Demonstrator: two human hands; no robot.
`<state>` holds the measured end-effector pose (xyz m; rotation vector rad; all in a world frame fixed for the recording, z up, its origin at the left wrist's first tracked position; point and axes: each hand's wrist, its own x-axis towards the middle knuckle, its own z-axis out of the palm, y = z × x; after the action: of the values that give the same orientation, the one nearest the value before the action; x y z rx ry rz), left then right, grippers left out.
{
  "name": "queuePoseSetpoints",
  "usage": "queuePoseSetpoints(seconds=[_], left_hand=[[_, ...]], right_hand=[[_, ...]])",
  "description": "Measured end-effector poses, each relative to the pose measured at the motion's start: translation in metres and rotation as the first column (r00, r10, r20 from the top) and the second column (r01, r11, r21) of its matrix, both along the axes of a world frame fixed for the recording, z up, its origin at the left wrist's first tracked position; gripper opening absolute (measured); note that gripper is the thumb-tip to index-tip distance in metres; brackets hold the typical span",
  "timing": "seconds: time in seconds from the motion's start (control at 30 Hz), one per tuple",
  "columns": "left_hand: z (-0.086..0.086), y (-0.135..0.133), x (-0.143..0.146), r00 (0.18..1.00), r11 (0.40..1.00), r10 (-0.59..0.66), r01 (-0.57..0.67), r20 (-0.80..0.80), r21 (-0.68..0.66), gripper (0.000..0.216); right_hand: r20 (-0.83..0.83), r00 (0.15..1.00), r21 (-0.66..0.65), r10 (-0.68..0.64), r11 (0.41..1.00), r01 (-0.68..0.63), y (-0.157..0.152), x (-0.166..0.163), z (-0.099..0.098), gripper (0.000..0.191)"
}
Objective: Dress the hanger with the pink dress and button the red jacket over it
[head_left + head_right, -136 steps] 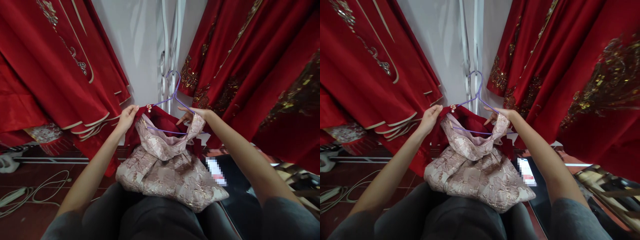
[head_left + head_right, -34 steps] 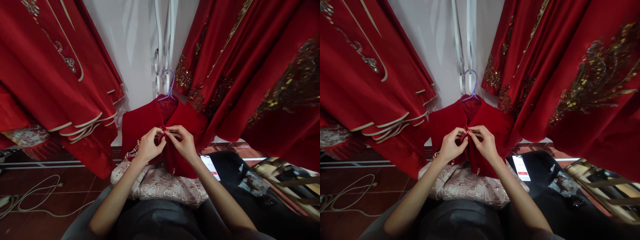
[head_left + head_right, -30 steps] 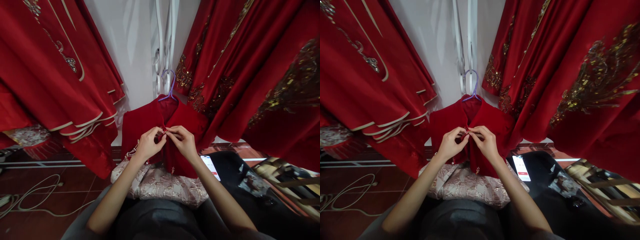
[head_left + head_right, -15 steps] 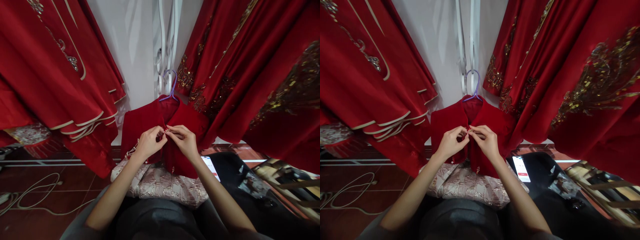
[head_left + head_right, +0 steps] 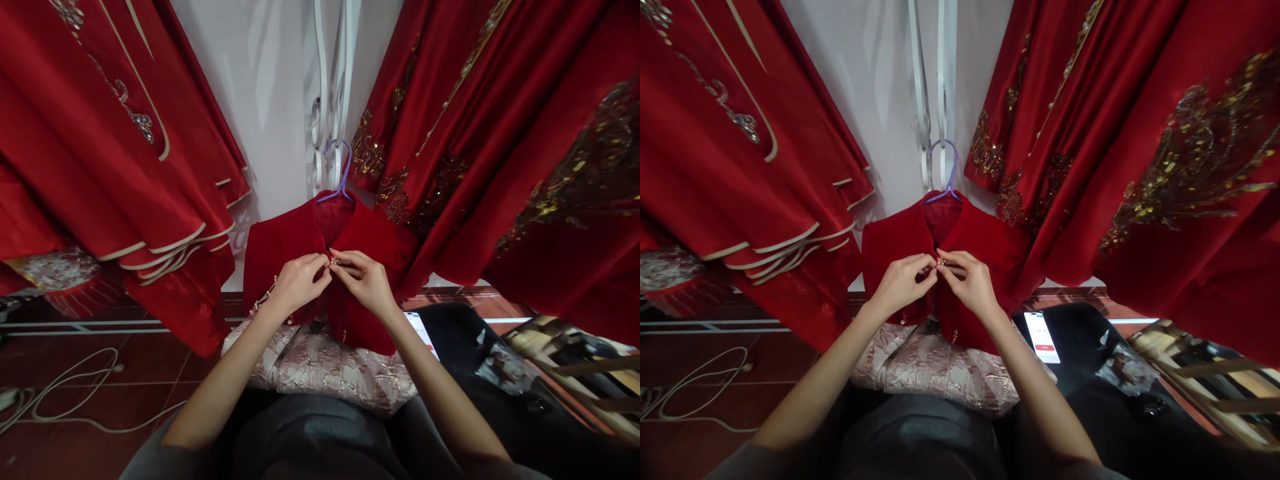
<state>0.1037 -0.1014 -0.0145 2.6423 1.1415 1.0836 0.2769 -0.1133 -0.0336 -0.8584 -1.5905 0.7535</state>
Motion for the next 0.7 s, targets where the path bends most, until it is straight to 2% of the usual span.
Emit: queuePoseSetpoints(seconds=[0.07,0.1,0.17,0.3,0.4,0.5,0.57,0.63,0.7], left_hand=[[0.001,0.001,0.002,1.0,1.0,-0.017,0.017,-0.01,-0.002,0.01],[-0.001,0.0,0.004,0.999,0.999,-0.022,0.023,0.035,-0.026,0.01],[-0.007,-0.003,0.009,0.98,0.993,0.001,0.022,0.201,-0.116,0.011],[-0.025,-0.013,0.015,0.865,0.937,0.105,0.08,0.491,-0.341,0.025],[-0.034,-0.024,0.009,0.807,0.891,0.147,0.143,0.572,-0.431,0.032],[-0.037,-0.032,-0.002,0.785,0.89,0.221,0.08,0.579,-0.449,0.031],[-0.038,-0.036,-0.007,0.785,0.877,0.244,0.073,0.57,-0.475,0.031],[-0.04,-0.039,-0.007,0.798,0.844,0.223,0.129,0.559,-0.521,0.033],[-0.043,-0.043,-0.002,0.809,0.788,0.177,0.224,0.561,-0.573,0.037]], right_hand=[[0.055,0.998,0.021,0.002,1.0,-0.003,0.0,-0.001,0.002,0.033],[0.084,0.996,0.043,-0.009,0.999,0.005,0.0,-0.002,0.002,0.035],[0.137,0.989,0.108,-0.052,0.993,0.037,-0.003,-0.005,0.002,0.044],[0.231,0.959,0.184,-0.167,0.975,0.126,-0.006,-0.007,-0.006,0.073],[0.342,0.91,0.092,-0.233,0.972,0.214,-0.005,0.003,-0.012,0.073],[0.395,0.881,-0.027,-0.261,0.955,0.295,-0.002,0.022,-0.012,0.064],[0.32,0.922,-0.107,-0.22,0.958,0.266,-0.003,0.035,-0.006,0.059],[0.177,0.98,-0.199,-0.093,0.972,0.128,-0.007,0.043,0.003,0.054],[0.037,0.998,-0.275,0.046,0.961,-0.034,-0.013,0.047,0.012,0.052]])
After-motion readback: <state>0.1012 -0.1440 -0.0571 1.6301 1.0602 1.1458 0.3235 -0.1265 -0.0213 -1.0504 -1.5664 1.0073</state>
